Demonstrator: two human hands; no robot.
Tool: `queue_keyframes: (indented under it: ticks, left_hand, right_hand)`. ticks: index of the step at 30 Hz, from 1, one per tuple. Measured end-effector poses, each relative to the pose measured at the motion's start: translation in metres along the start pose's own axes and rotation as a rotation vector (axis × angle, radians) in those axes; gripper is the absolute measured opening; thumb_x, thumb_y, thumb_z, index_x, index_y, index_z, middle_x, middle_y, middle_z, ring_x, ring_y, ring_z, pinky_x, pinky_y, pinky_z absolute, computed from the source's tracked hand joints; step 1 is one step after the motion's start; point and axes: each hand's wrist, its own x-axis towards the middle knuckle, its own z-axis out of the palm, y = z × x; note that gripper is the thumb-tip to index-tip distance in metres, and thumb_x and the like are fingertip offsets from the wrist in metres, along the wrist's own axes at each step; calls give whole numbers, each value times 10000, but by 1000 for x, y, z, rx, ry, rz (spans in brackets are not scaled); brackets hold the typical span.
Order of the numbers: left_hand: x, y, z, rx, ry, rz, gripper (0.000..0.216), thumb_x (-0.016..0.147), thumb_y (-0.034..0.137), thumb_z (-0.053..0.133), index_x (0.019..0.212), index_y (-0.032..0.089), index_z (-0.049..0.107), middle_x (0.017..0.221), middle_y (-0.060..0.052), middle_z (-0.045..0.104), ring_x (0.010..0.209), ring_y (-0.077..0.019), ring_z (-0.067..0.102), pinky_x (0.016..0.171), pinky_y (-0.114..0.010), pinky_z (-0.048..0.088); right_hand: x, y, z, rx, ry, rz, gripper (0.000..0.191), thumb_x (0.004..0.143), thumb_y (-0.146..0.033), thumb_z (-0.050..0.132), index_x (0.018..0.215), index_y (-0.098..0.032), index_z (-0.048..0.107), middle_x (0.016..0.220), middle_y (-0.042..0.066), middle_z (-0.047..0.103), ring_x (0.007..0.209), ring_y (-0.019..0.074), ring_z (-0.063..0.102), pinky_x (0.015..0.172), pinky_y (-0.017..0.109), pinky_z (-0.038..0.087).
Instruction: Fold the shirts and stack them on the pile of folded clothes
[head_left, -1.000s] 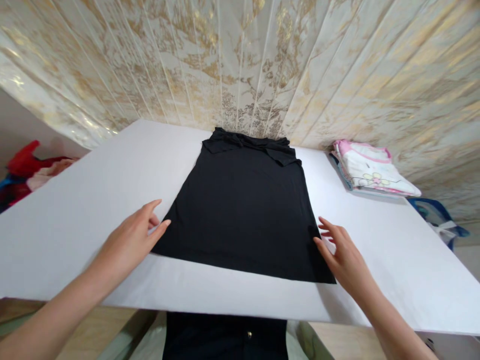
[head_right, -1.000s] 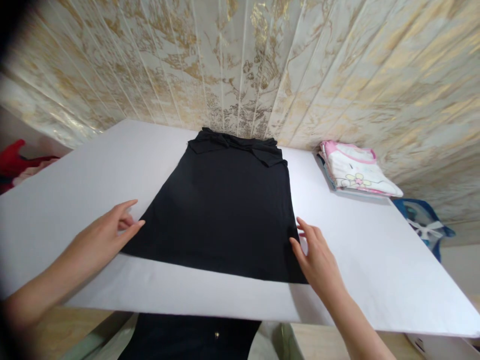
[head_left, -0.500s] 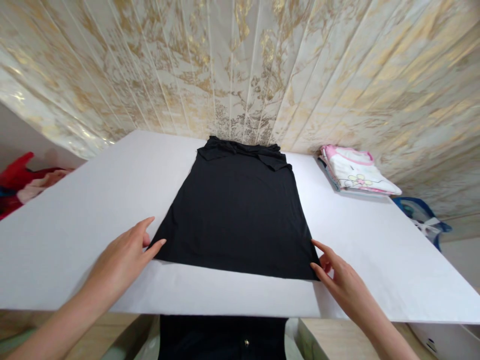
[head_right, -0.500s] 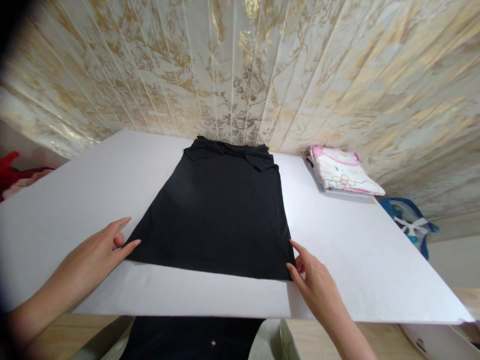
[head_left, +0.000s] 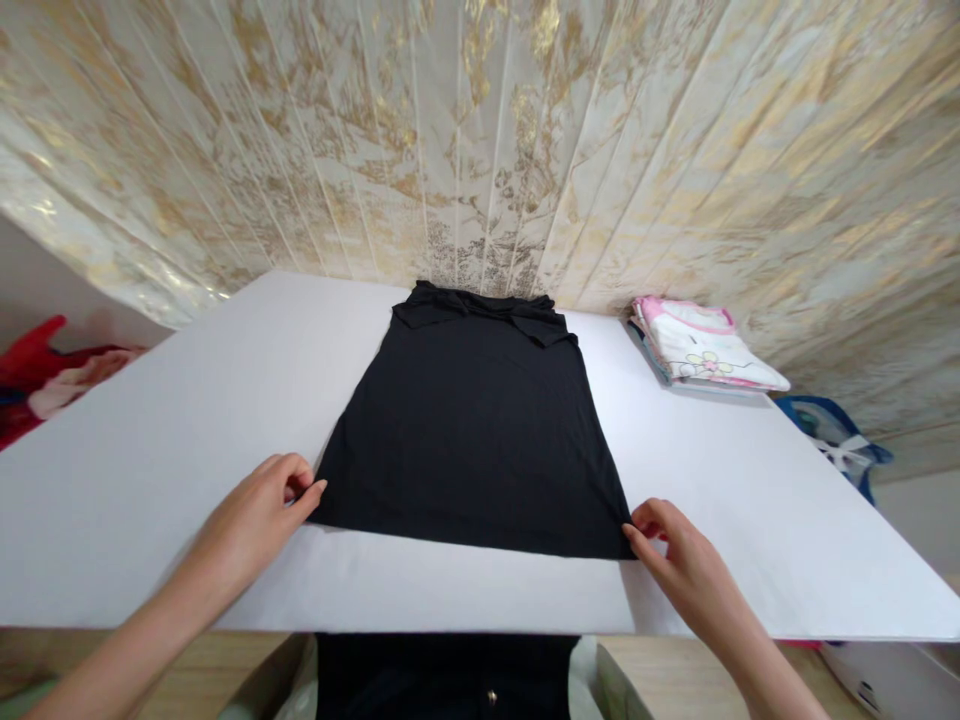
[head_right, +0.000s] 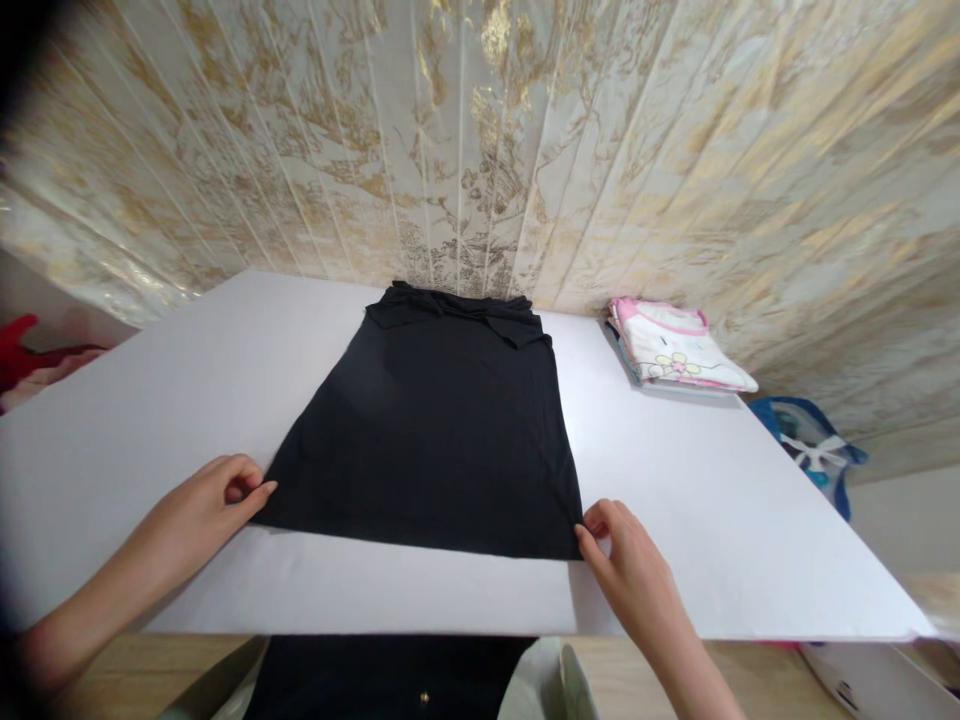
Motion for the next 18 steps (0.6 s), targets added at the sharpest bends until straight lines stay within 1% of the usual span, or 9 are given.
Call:
queue_keyframes:
  ticks: [3,5,7,8,11,13,14,16,18]
  left_hand:
    - [-3,1,3,-91,33,-60,246,777,477,488,718,246,425,622,36,537,583,-175,551,564,-279,407]
    - [-3,1,5,-181,45,-67,247,785,488,496,811,249,440,648,44,557,601,-173,575,564,-267,417]
    - [-3,2,7,-242,44,-62,306,790,499,506,961,248,461,638,56,549,583,-170,567,554,-260,420]
    - [-2,3,7,-253,39,-56,367,792,503,509,1045,243,460,622,64,532,565,-168,554,550,-259,420]
    - [-1,7,4,-216,29,-41,491,794,502,491,1194,218,475,585,71,477,538,-167,520,548,-259,422]
    - [-1,9,-2,-154,-11,-43,476,795,497,469,1176,223,545,584,54,499,539,-173,523,551,-264,433]
    - [-1,8,-5,-127,-46,-38,449,791,493,464,1135,234,592,609,36,550,567,-182,550,575,-270,453]
    - [-1,6,-11,-105,-136,-8,389,774,476,468,1023,258,673,764,-8,690,708,-216,635,692,-292,502]
    - [-3,3,-19,-112,-230,24,354,752,458,479,941,277,718,965,-18,746,887,-249,671,831,-311,507]
  right_hand:
    - [1,-2,-1,103,-3,58,237,857,-461,477,780,-237,485,743,18,593,685,181,587,650,313,462]
    - [1,-3,-1,171,-12,74,238,853,-471,481,822,-235,486,737,12,590,667,175,585,626,301,463]
    - [3,-5,0,207,-25,82,272,854,-472,486,960,-223,511,725,1,579,648,171,573,605,293,458]
    - [3,-7,0,210,-36,85,330,858,-471,486,1064,-215,512,712,-8,568,632,168,560,595,290,453]
    - [4,-12,-2,174,-85,80,498,879,-461,467,1308,-211,452,670,-35,511,587,156,510,583,282,435]
    - [3,-14,-5,148,-122,63,530,892,-459,445,1369,-230,435,680,-34,500,595,152,502,596,278,436]
    - [3,-14,-8,135,-139,54,541,895,-459,436,1390,-238,427,691,-30,504,609,153,507,608,278,440]
    - [2,-13,-16,111,-178,40,560,898,-461,428,1418,-251,412,721,-18,535,644,160,525,636,282,452]
    - [0,-12,-25,89,-255,33,539,891,-464,443,1390,-261,459,770,2,592,679,168,549,659,286,464]
